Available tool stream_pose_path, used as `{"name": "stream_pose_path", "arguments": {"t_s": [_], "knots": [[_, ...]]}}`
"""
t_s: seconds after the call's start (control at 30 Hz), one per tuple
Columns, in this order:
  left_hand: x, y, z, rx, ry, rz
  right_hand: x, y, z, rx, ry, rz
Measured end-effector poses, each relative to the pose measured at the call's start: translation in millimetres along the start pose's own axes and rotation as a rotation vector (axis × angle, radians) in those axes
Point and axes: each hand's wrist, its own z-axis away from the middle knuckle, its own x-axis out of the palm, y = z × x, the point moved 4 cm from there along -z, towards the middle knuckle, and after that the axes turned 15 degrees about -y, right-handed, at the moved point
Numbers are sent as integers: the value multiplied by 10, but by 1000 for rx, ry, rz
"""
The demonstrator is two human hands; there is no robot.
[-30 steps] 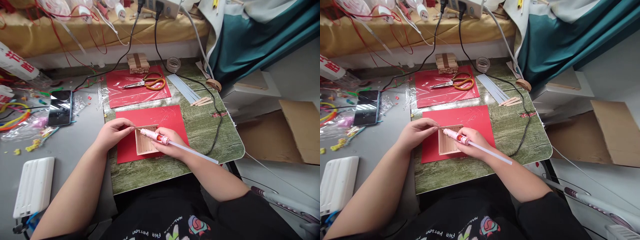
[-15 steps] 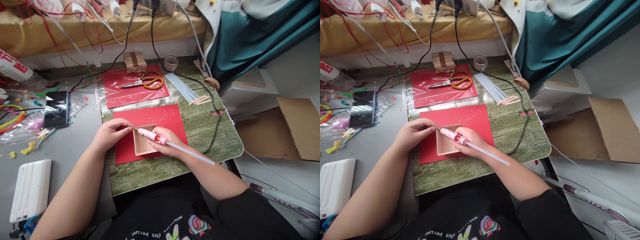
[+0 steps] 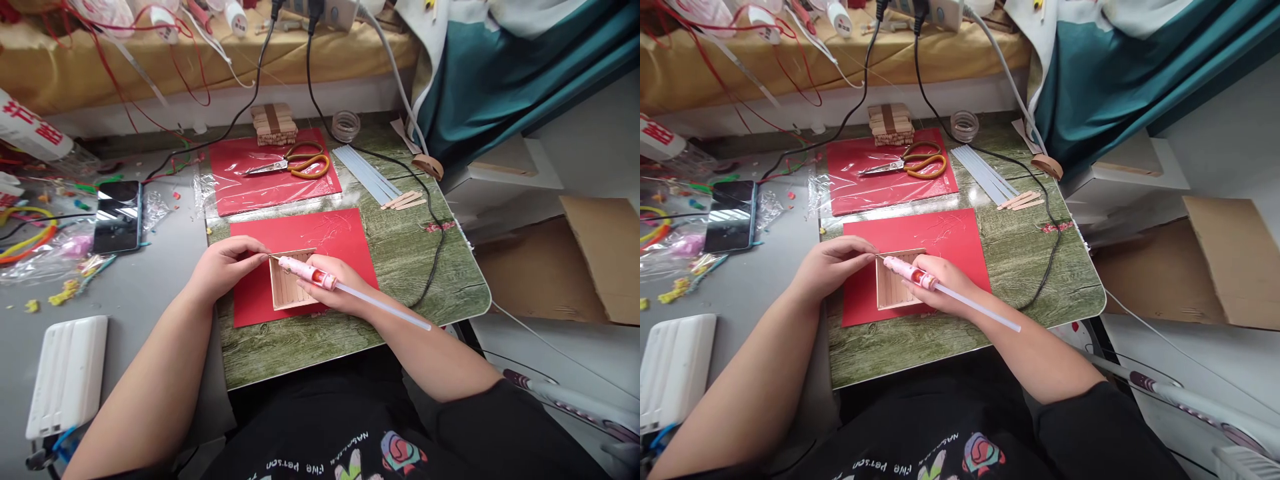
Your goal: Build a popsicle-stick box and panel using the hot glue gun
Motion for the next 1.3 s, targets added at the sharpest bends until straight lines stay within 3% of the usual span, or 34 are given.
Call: {"name": "stream_pose_path", "arguments": {"t_s": [0.43, 0.73, 1.3], "knots": [[-5, 17, 1, -2, 3, -1, -20, -45, 2, 16, -43, 1], [-3, 6, 5, -5, 51, 18, -25, -64, 3, 23, -43, -12], [-16, 31, -11, 15, 32, -32, 1, -2, -8, -7, -13, 10]]}}
